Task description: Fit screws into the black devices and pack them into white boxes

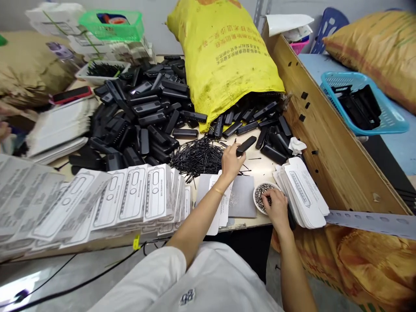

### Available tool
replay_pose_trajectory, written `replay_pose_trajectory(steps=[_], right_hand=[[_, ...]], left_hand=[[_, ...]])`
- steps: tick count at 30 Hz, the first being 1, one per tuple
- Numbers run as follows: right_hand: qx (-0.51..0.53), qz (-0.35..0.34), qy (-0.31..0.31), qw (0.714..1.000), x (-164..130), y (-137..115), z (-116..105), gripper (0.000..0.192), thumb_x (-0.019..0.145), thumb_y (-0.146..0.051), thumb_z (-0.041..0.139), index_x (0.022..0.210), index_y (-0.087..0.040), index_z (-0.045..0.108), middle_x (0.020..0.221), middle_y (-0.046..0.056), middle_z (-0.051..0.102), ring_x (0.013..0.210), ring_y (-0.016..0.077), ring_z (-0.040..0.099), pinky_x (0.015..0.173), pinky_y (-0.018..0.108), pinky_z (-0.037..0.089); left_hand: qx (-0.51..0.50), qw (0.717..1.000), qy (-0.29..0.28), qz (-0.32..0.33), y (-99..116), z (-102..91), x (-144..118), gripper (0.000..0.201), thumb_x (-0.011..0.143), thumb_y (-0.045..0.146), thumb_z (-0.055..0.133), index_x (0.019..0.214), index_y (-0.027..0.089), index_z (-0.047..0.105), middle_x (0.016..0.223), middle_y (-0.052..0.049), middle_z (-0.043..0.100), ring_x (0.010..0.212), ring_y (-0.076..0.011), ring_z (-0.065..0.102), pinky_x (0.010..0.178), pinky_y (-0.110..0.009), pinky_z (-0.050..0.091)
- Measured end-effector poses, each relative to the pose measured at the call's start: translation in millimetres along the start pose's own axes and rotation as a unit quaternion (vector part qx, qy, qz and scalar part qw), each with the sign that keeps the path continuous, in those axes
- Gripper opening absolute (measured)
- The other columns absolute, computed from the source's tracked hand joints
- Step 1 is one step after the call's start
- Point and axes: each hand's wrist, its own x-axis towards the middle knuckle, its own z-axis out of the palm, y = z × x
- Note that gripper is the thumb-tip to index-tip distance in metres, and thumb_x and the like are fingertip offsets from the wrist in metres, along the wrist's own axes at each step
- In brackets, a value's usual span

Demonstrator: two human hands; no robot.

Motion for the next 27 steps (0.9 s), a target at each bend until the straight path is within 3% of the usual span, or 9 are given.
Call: replay_pose_trajectory(steps=[3, 6, 8, 11, 14, 16, 18, 21, 27], right_hand=[[-0.007, -0.012, 0.024, 1.000, -2, 0, 1, 0.014, 0.091, -0.023, 0.047, 0.083, -0.020, 0.059, 0.090, 0.006, 0.066, 0.087, 0.0217, 0.057, 0.077, 0.033, 0.035], [-0.055, -0.021, 0.016, 0.998, 0, -5, -1, 0.012, 0.090, -0.021, 0.049, 0.085, -0.020, 0.061, 0.090, 0.006, 0.066, 0.086, 0.0218, 0.055, 0.076, 0.033, 0.034], [-0.092, -0.021, -0.005, 0.996, 5, -9, -4, 0.012, 0.087, -0.019, 0.051, 0.083, -0.020, 0.062, 0.091, 0.007, 0.066, 0.086, 0.0228, 0.054, 0.074, 0.034, 0.033], [-0.085, -0.006, -0.024, 0.996, 13, -11, -9, 0.013, 0.083, -0.018, 0.052, 0.076, -0.020, 0.062, 0.091, 0.008, 0.065, 0.087, 0.0236, 0.054, 0.073, 0.035, 0.033], [0.036, 0.060, 0.014, 0.997, 16, -14, -14, 0.011, 0.082, -0.022, 0.053, 0.076, -0.020, 0.062, 0.078, 0.005, 0.065, 0.077, 0.0206, 0.055, 0.072, 0.035, 0.038], [0.180, 0.138, 0.051, 0.972, 13, -21, -16, 0.012, 0.082, -0.030, 0.057, 0.080, -0.019, 0.063, 0.073, 0.003, 0.065, 0.068, 0.0177, 0.056, 0.068, 0.033, 0.042], [0.334, 0.202, 0.069, 0.918, 8, -34, -16, 0.019, 0.080, -0.037, 0.064, 0.085, -0.019, 0.064, 0.074, 0.003, 0.068, 0.067, 0.0163, 0.060, 0.065, 0.032, 0.046], [0.466, 0.223, 0.063, 0.854, 2, -62, -12, 0.024, 0.075, -0.039, 0.071, 0.087, -0.018, 0.067, 0.078, 0.004, 0.072, 0.068, 0.0156, 0.065, 0.065, 0.030, 0.051], [0.472, 0.184, 0.153, 0.849, 2, -102, 5, 0.012, 0.081, -0.030, 0.068, 0.084, -0.019, 0.068, 0.086, 0.005, 0.073, 0.074, 0.0149, 0.065, 0.072, 0.033, 0.053]], left_hand=[[-0.084, 0.995, 0.038, 0.023, 0, -25.2, -37, 0.030, 0.072, 0.019, 0.074, 0.101, 0.021, 0.069, 0.095, -0.006, 0.059, 0.093, -0.0206, 0.058, 0.087, -0.034, 0.048], [-0.252, 0.966, -0.001, -0.054, -2, -36.5, -68, 0.031, 0.064, 0.026, 0.082, 0.091, 0.020, 0.069, 0.097, -0.005, 0.058, 0.093, -0.0187, 0.059, 0.085, -0.031, 0.049], [-0.398, 0.901, -0.040, -0.168, -5, -38.4, -82, 0.036, 0.066, 0.035, 0.081, 0.094, 0.020, 0.064, 0.099, -0.005, 0.062, 0.097, -0.0195, 0.061, 0.087, -0.033, 0.049], [-0.547, 0.767, -0.061, -0.331, -9, -40.0, -93, 0.036, 0.075, 0.040, 0.075, 0.098, 0.019, 0.057, 0.096, -0.007, 0.067, 0.099, -0.0219, 0.064, 0.089, -0.040, 0.051], [-0.595, 0.697, -0.038, -0.400, -10, -43.3, -96, 0.024, 0.080, 0.027, 0.072, 0.095, 0.016, 0.056, 0.091, -0.009, 0.069, 0.099, -0.0225, 0.066, 0.091, -0.042, 0.053], [-0.608, 0.674, -0.026, -0.419, -9, -45.5, -96, 0.016, 0.082, 0.019, 0.068, 0.093, 0.015, 0.057, 0.089, -0.008, 0.069, 0.096, -0.0209, 0.067, 0.093, -0.041, 0.053], [-0.616, 0.657, -0.020, -0.435, -7, -46.5, -96, 0.009, 0.084, 0.014, 0.065, 0.091, 0.014, 0.058, 0.086, -0.007, 0.069, 0.093, -0.0195, 0.068, 0.094, -0.041, 0.053], [-0.627, 0.629, -0.011, -0.460, -7, -46.8, -98, 0.003, 0.086, 0.012, 0.062, 0.088, 0.013, 0.060, 0.083, -0.006, 0.069, 0.089, -0.0185, 0.069, 0.096, -0.041, 0.053], [-0.644, 0.599, -0.004, -0.475, -11, -50.1, -101, 0.007, 0.091, 0.015, 0.057, 0.090, 0.011, 0.062, 0.086, -0.007, 0.071, 0.084, -0.0161, 0.069, 0.097, -0.037, 0.052]])
